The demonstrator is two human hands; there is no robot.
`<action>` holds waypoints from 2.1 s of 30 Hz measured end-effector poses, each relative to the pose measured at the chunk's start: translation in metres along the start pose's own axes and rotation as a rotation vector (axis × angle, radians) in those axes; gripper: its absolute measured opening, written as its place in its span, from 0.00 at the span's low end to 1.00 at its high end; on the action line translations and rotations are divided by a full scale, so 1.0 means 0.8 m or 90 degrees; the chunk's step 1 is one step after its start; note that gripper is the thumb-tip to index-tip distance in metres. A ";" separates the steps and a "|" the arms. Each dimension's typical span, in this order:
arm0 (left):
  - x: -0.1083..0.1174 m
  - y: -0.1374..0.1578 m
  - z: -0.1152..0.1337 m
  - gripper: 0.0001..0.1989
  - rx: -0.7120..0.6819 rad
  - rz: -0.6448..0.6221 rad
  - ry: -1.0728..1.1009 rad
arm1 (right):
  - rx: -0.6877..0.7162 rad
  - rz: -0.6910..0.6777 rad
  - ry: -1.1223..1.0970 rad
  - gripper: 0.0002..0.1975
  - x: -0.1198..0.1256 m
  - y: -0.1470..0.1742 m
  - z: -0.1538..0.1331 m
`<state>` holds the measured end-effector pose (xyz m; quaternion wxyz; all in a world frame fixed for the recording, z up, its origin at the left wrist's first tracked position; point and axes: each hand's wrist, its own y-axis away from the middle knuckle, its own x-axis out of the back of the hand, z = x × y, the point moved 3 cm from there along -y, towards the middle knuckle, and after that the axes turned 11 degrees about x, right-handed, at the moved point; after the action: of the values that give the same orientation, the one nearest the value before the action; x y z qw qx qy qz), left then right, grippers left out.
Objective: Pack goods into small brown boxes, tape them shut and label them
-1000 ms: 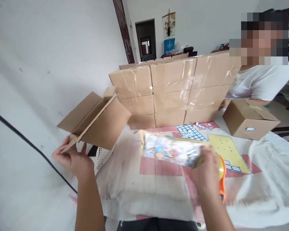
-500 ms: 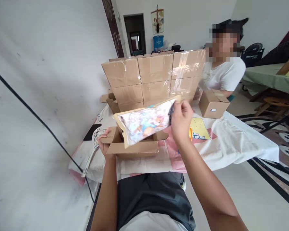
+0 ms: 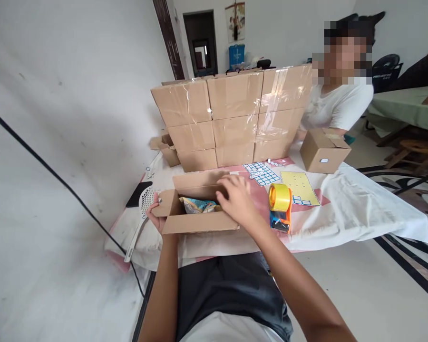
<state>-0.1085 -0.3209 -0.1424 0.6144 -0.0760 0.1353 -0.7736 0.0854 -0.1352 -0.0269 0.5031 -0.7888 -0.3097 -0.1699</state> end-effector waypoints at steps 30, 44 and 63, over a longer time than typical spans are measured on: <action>-0.001 -0.004 0.045 0.19 -0.037 -0.228 0.011 | -0.156 0.273 -0.386 0.30 -0.033 0.086 0.048; -0.012 0.007 0.035 0.33 0.064 -0.227 0.064 | -0.103 0.185 -0.443 0.23 -0.019 0.048 0.063; -0.060 0.082 0.159 0.27 -0.273 -0.344 -0.735 | -0.085 0.226 -0.469 0.11 -0.024 0.055 0.074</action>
<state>0.0001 -0.3030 -0.0391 0.3443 -0.6289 -0.0881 -0.6915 0.0973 -0.1012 -0.0939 0.3275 -0.8690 -0.3166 0.1934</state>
